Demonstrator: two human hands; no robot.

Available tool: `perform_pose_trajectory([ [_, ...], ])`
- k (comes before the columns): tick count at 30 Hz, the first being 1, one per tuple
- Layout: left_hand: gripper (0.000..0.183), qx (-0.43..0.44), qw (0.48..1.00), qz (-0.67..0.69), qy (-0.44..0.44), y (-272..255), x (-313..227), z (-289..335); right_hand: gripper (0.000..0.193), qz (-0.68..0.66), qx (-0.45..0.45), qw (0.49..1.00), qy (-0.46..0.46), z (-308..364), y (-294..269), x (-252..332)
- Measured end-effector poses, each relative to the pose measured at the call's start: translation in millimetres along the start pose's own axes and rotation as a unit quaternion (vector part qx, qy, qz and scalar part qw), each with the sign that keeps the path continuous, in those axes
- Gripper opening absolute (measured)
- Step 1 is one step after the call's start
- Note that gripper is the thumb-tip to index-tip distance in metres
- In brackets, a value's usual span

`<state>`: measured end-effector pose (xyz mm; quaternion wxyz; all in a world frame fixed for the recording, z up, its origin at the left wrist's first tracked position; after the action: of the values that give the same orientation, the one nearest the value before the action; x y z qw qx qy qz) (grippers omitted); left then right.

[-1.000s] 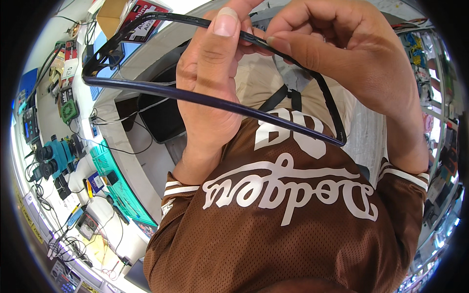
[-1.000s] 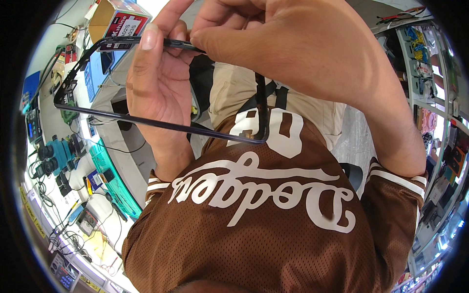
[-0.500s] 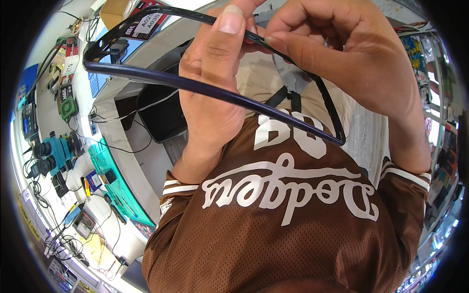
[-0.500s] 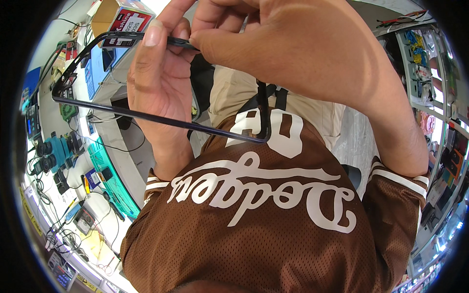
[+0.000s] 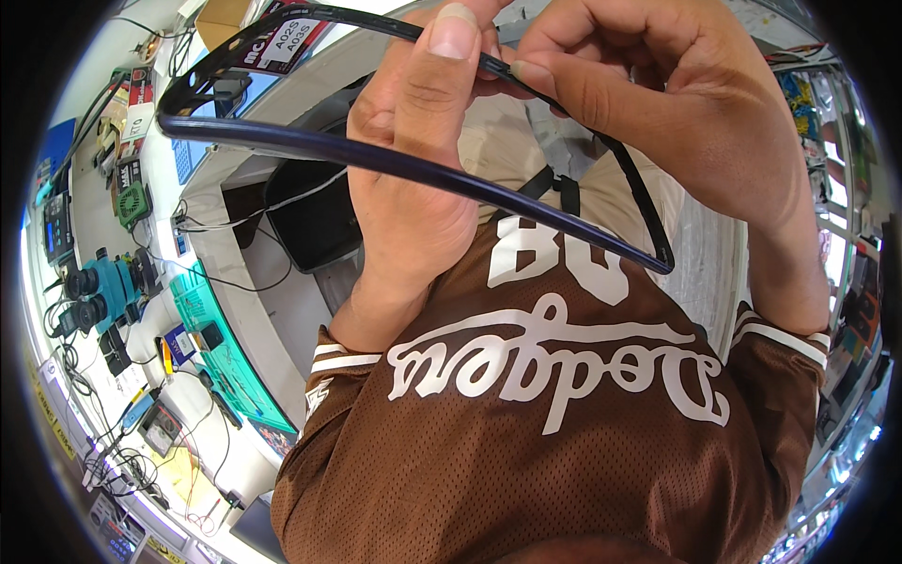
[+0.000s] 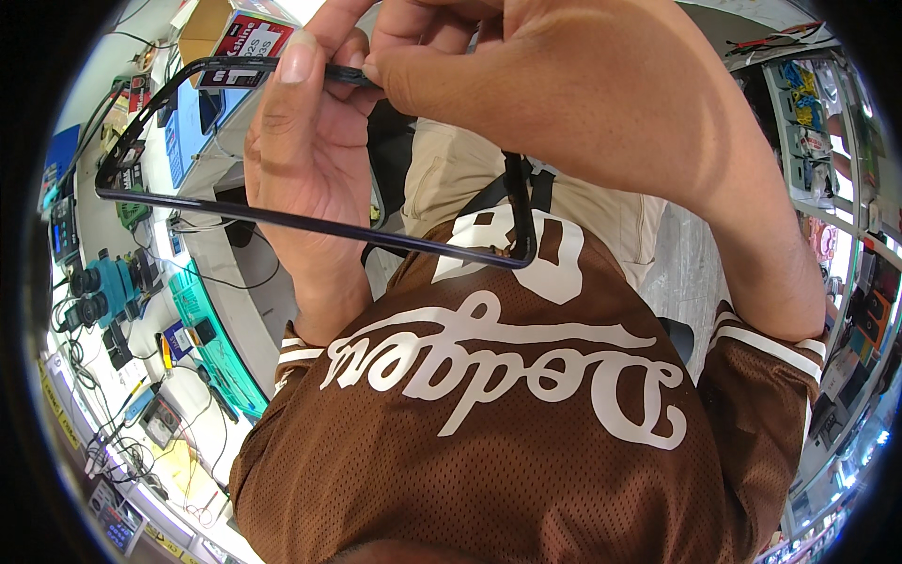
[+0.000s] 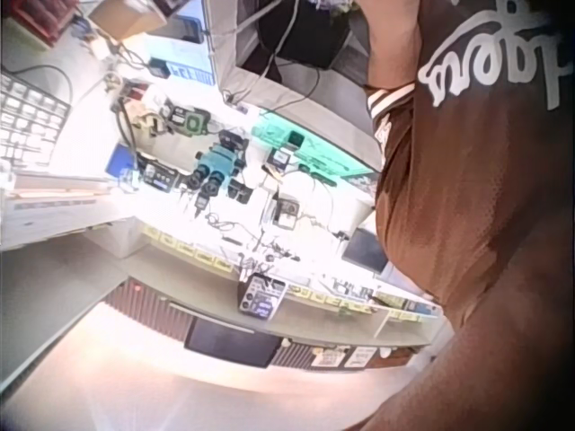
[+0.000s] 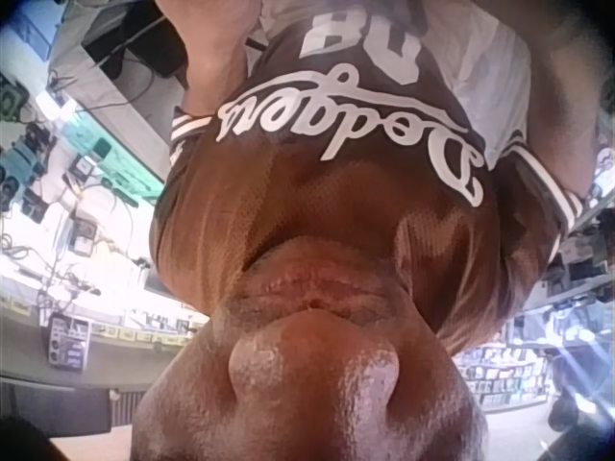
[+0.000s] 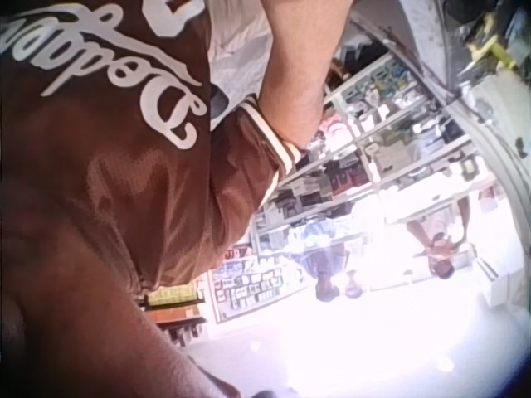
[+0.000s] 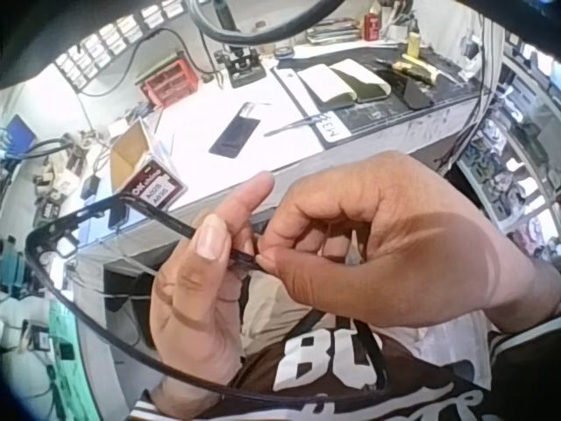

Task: The person unpacks small plastic bags containing phone parts from a cardboard box and places them on the workbench. They then pick up a black phone frame and use a metal tool to scrape and clean along its edges and corners.

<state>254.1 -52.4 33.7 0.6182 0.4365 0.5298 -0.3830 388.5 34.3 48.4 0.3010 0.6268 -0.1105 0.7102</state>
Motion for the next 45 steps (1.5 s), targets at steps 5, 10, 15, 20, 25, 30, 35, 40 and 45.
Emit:
perform_pose_trajectory([
  [5, 0.064, 0.009, 0.996, -0.04, 0.078, -6, 20, -4, 0.009, 0.018, 0.006, 1.0, -0.016, 1, -1, 0],
  [10, 0.064, -0.001, 0.999, -0.021, 0.048, -3, 15, -3, 0.01, -0.002, 0.006, 1.0, 0.023, 1, -3, 0],
  [15, 0.065, -0.002, 1.0, 0.004, 0.015, -1, 9, 1, 0.011, -0.002, 0.007, 1.0, 0.026, 2, -1, 3],
  [20, 0.064, 0.004, 0.997, -0.033, 0.069, -5, 18, -1, 0.011, 0.015, -0.003, 1.0, -0.001, 4, 1, 2],
  [25, 0.065, -0.001, 1.0, 0.002, 0.029, 0, 6, 1, 0.012, 0.063, -0.013, 0.998, -0.006, 4, 3, 7],
  [30, 0.065, 0.009, 0.998, -0.014, 0.059, -2, 13, -2, 0.014, 0.092, -0.03, 0.995, 0.014, 5, 1, 15],
  [35, 0.066, -0.011, 1.0, 0.024, -0.008, 2, -1, 5, 0.015, 0.183, -0.066, 0.981, -0.029, 7, 13, 9],
  [40, 0.066, 0.004, 1.0, 0.03, -0.003, 1, -1, 4, 0.012, 0.075, -0.012, 0.997, -0.004, 4, 3, 9],
  [45, 0.065, 0.011, 1.0, 0.019, 0.002, 3, 1, 5, 0.008, 0.088, -0.002, 0.996, -0.02, 3, 2, 9],
])
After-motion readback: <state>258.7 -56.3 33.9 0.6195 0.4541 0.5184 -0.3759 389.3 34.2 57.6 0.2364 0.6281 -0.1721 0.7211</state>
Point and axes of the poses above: each hand's wrist, its own z-axis away from the middle knuckle, its own y-axis out of the palm, x = y × z, the point moved 4 cm from there along -z, towards the middle knuckle, and after that the axes turned 11 degrees about -z, right-handed, at the moved point
